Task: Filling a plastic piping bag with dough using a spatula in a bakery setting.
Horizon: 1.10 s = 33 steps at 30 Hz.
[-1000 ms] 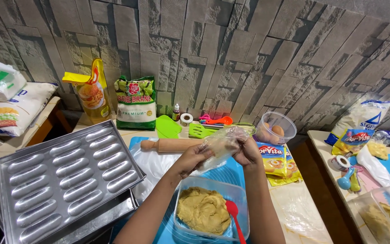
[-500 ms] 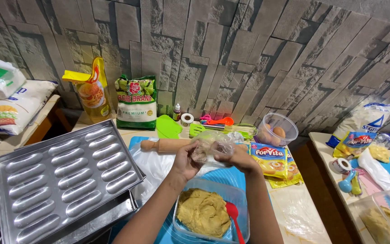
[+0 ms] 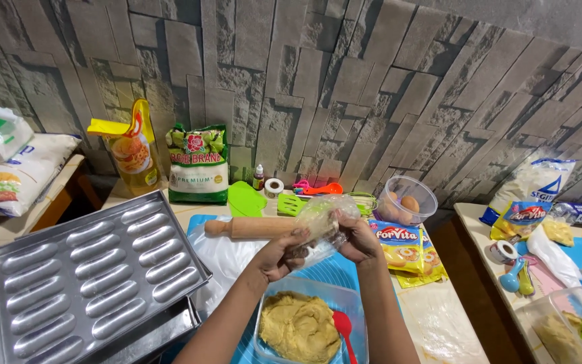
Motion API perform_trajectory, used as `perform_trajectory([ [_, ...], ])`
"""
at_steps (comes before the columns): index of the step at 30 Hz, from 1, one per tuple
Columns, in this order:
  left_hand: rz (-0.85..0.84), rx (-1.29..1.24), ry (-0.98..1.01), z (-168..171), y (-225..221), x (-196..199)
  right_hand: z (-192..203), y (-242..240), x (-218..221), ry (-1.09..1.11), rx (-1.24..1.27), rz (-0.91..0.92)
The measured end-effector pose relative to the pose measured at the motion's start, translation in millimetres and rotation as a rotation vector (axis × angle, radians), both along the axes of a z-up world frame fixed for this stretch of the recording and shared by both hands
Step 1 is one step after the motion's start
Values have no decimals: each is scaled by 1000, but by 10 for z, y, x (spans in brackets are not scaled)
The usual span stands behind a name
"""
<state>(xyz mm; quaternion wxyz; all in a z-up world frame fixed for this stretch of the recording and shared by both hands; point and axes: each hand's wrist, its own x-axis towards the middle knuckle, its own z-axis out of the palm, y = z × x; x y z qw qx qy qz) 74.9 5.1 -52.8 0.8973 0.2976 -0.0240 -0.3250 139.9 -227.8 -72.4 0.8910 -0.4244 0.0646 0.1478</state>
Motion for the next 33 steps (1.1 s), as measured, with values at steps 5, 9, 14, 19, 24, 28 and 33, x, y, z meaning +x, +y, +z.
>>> perform_trajectory([
  [5,34,-39,14,109,-39,-19,50,45,21,32,36,58],
  [9,111,-198,31,2,-97,18,408,234,-222,-7,-45,89],
  [14,180,-315,130,-132,-122,94,570,469,-390,15,-250,-3],
  [19,198,-256,226,278,-46,-118,-63,161,-69,-5,-417,-66],
  [24,80,-132,202,708,35,-323,-198,-60,182,14,-128,70],
  [28,-65,-181,188,306,-32,-69,-177,-59,169,22,-107,31],
  [33,-162,-179,103,-30,-62,10,-273,-17,165,-7,-76,24],
])
